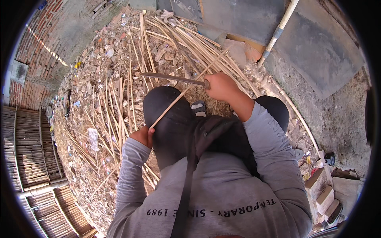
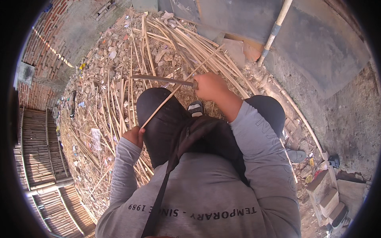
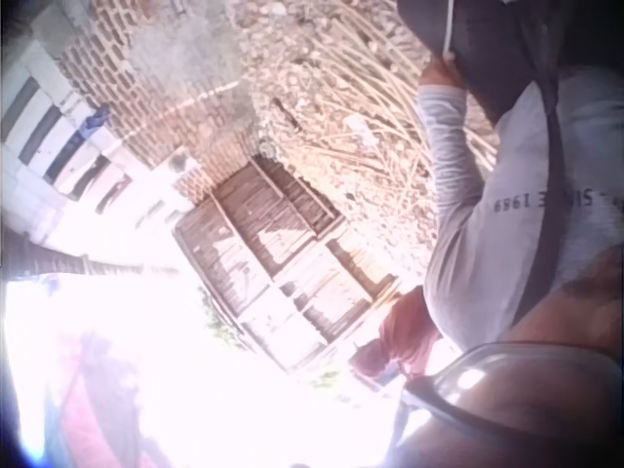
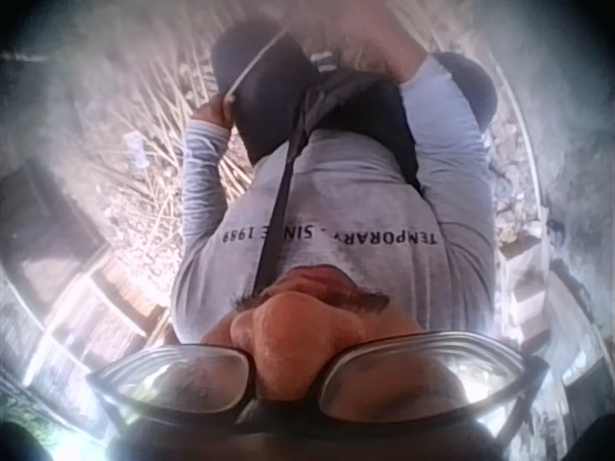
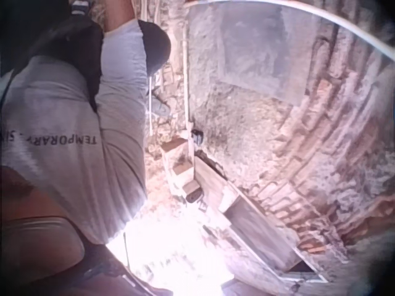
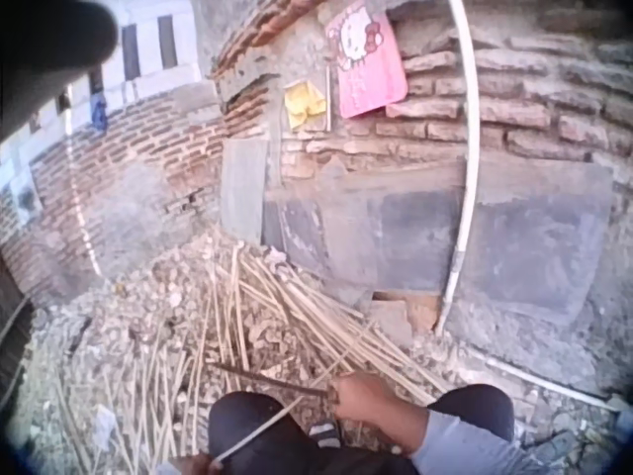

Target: The person shaves and smooths a bamboo strip using a knife, working over a pile of wood shavings in an outdoor area.

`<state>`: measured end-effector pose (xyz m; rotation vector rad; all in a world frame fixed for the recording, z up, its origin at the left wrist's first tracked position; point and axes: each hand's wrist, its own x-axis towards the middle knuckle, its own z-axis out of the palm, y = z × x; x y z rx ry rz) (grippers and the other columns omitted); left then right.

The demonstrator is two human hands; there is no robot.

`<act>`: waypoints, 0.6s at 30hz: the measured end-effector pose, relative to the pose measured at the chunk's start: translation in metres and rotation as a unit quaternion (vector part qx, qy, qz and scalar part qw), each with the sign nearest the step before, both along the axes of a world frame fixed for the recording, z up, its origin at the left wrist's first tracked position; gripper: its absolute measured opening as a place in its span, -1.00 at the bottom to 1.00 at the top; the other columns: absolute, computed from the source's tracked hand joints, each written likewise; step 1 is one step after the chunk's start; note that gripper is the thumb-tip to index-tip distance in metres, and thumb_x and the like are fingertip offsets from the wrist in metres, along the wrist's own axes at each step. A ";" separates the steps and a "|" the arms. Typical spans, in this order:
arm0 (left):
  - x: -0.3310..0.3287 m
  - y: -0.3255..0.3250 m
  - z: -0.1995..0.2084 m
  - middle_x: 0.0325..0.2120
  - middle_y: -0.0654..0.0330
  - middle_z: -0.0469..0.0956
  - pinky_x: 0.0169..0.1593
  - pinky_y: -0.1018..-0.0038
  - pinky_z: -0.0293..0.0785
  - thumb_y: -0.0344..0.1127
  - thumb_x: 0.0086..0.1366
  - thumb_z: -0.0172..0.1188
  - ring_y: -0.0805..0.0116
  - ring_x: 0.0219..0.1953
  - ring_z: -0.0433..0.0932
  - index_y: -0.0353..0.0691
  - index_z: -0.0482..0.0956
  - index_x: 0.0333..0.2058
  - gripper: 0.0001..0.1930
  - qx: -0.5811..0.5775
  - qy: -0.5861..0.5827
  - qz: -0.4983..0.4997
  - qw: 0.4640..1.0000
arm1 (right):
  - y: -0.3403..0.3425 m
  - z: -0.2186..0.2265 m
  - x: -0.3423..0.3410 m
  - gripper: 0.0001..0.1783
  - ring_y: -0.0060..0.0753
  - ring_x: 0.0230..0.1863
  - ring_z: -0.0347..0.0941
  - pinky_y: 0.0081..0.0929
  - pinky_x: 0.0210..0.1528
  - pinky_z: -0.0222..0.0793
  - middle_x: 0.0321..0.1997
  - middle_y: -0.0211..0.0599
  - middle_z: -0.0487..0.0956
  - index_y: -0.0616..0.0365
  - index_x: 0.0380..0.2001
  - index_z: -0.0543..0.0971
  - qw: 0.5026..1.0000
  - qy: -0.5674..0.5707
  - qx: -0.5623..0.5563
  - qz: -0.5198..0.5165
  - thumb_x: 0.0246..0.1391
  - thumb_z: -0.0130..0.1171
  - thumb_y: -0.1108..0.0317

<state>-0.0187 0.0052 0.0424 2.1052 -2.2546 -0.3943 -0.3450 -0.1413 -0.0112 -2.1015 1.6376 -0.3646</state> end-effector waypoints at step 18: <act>-0.010 0.003 -0.007 -0.62 -0.18 0.51 -0.42 -0.02 0.42 -0.06 0.41 -0.04 -0.26 -0.50 0.52 -0.26 0.43 -0.39 -0.65 -0.012 -0.024 0.024 0.999 | -0.032 -0.020 -0.035 -0.62 0.06 -0.17 0.55 -0.10 -0.12 0.46 -0.25 -0.01 0.63 0.16 -0.19 0.59 0.993 -0.066 -0.020 -0.091 -0.15 0.23 0.28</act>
